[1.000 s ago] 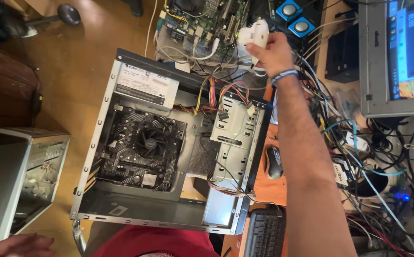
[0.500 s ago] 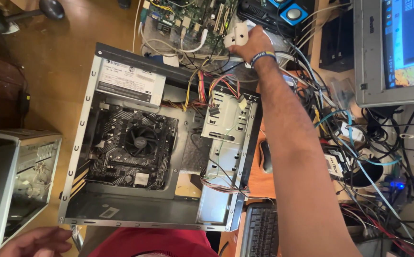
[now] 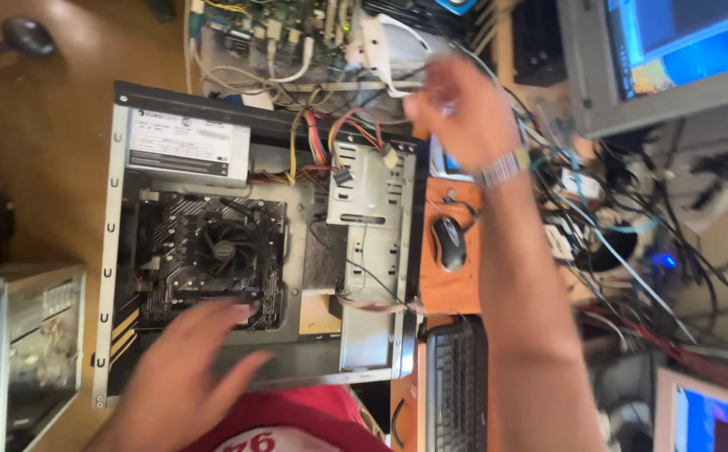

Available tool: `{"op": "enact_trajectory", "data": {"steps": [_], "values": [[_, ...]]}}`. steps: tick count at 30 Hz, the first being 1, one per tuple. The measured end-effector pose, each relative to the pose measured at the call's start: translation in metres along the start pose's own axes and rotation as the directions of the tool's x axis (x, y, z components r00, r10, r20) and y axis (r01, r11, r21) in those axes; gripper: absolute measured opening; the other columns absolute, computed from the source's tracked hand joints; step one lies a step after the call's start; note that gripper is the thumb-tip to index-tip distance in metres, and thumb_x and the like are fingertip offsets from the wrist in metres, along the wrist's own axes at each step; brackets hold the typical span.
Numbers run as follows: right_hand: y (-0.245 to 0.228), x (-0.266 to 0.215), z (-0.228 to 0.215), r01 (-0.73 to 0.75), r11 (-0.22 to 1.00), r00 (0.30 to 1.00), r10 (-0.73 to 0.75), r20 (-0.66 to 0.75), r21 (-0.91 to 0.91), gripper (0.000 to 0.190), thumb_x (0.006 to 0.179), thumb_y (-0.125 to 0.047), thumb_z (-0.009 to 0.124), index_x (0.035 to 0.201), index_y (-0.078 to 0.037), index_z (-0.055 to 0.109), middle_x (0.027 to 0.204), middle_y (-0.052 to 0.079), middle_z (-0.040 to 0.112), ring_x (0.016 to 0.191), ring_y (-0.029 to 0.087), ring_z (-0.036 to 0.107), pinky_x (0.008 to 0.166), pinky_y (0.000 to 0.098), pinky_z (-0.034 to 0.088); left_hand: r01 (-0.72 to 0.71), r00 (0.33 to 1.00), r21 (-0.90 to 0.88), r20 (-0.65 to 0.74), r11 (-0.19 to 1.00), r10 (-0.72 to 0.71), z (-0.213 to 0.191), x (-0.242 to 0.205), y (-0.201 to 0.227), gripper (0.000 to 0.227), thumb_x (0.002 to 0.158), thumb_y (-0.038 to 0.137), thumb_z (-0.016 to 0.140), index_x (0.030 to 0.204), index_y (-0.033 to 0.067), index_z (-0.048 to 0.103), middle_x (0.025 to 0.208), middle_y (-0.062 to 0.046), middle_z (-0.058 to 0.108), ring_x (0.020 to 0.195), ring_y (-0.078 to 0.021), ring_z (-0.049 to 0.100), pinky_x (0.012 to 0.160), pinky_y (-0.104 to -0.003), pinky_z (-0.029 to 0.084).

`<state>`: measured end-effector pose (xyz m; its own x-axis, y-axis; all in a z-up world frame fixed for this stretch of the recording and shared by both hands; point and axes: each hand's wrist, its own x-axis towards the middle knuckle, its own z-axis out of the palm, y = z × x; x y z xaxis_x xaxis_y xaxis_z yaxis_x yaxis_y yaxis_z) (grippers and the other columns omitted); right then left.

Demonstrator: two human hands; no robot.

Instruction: Repairing a desktop computer by manipulating internal components and connecting cables.

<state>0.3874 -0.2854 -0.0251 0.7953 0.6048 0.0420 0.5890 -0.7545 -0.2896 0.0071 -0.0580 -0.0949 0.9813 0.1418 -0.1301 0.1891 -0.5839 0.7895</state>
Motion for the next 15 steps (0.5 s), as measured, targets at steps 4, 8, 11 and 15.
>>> {"op": "enact_trajectory", "data": {"steps": [4,8,11,15], "values": [[-0.032,-0.14,-0.02,-0.033,0.984,0.998,0.023,0.059,0.177,0.055,0.091,-0.052,0.068,0.127,-0.011,0.066,0.116,0.007,0.075,0.095,0.02,0.075,0.08,0.0344,0.059,-0.447,0.887,0.153,0.202,0.881,0.415,0.03,0.07,0.027,0.06,0.084,0.045,0.077,0.128,0.007,0.063,0.13,-0.017,0.062,0.117,-0.0361,0.059,0.101,-0.053,0.046],[-0.045,-0.237,0.026,-0.135,0.963,0.99,0.138,0.004,0.233,0.064,0.07,-0.037,0.094,0.124,-0.012,0.071,0.11,0.017,0.075,0.107,0.04,0.07,0.09,0.0481,0.057,-0.592,0.804,0.238,0.238,0.77,0.544,0.052,0.097,0.05,0.078,0.071,0.044,0.088,0.134,0.0091,0.058,0.131,-0.018,0.059,0.132,-0.0394,0.05,0.104,-0.05,0.041],[-0.025,-0.279,0.067,-0.051,0.997,0.998,0.049,0.048,0.048,0.075,0.07,-0.04,0.091,0.13,-0.003,0.064,0.114,0.021,0.072,0.114,0.042,0.067,0.097,0.0512,0.054,-0.658,0.752,0.311,0.33,0.686,0.571,0.066,0.105,0.054,0.088,0.071,0.047,0.089,0.14,0.0049,0.054,0.129,-0.021,0.059,0.134,-0.0384,0.045,0.105,-0.047,0.034],[-0.015,-0.299,0.09,-0.052,0.989,0.997,0.044,-0.059,-0.138,0.034,0.085,-0.032,0.074,0.113,-0.013,0.07,0.099,0.009,0.071,0.103,0.032,0.07,0.092,0.0448,0.054,-0.722,0.684,0.349,0.223,0.598,0.695,0.091,0.106,0.049,0.08,0.07,0.044,0.087,0.133,0.0058,0.056,0.111,-0.015,0.06,0.119,-0.0327,0.05,0.1,-0.044,0.034]]}}
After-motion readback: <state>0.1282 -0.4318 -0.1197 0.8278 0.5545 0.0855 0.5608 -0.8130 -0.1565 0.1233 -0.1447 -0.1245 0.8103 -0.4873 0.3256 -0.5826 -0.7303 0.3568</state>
